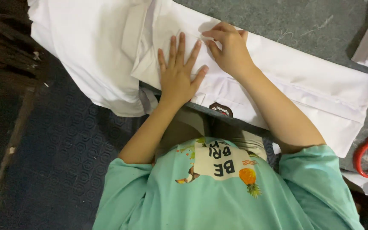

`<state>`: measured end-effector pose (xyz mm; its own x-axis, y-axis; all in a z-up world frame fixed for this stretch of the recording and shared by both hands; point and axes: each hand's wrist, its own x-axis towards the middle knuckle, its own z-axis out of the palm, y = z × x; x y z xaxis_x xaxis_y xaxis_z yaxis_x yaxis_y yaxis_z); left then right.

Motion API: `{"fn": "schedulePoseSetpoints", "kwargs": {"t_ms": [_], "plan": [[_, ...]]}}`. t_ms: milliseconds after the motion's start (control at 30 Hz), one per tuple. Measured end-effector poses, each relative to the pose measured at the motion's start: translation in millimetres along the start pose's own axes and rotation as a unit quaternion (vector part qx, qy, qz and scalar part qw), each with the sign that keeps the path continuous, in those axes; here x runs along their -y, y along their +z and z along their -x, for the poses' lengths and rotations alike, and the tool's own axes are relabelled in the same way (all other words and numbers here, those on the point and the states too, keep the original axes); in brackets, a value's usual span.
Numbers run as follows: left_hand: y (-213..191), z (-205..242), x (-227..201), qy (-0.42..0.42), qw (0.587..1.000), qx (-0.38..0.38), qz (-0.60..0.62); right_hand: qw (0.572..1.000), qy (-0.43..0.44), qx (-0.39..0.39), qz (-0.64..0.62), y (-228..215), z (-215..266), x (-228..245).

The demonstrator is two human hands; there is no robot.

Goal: Folding a white collared shirt on a flat surface

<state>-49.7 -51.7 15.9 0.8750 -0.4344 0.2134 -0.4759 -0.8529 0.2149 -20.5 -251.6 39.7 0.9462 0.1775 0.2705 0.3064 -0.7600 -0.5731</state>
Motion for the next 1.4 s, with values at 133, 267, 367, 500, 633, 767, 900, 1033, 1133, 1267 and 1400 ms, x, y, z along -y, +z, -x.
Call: {"fn": "schedulePoseSetpoints", "kwargs": {"t_ms": [133,267,367,500,633,767,900,1033,1133,1267,1400], "plan": [[7,0,2,0.009,1.000,-0.019,0.004,1.000,-0.001,-0.005,0.023,25,-28,-19],[12,0,4,0.021,0.999,-0.042,0.002,0.998,0.030,0.010,0.045,30,-37,-20],[12,-1,3,0.023,0.998,-0.053,0.001,0.998,0.058,0.024,0.002,29,-37,-21],[10,0,3,0.026,0.998,-0.050,0.007,0.996,0.084,0.025,-0.030,19,-37,-18],[8,1,3,0.034,0.997,-0.065,0.010,0.992,0.099,0.009,-0.076,17,-37,-20],[12,-1,4,0.029,0.998,-0.048,0.017,0.983,0.072,-0.019,-0.169,22,-43,-51],[13,1,5,0.035,0.997,-0.074,0.011,0.967,0.115,-0.085,-0.211,-19,-45,-105],[9,0,3,0.035,0.997,-0.075,-0.004,0.976,0.074,-0.184,-0.089,-83,-3,-138],[8,-1,5,0.033,0.998,-0.057,0.010,0.972,0.078,-0.218,0.040,-133,51,-123],[1,-8,12,-0.004,0.990,-0.042,0.136,0.964,0.053,-0.233,0.113,-183,140,-99],[-22,-24,53,-0.050,0.982,-0.152,0.102,0.957,0.169,-0.218,0.084,-204,236,-89]]}}
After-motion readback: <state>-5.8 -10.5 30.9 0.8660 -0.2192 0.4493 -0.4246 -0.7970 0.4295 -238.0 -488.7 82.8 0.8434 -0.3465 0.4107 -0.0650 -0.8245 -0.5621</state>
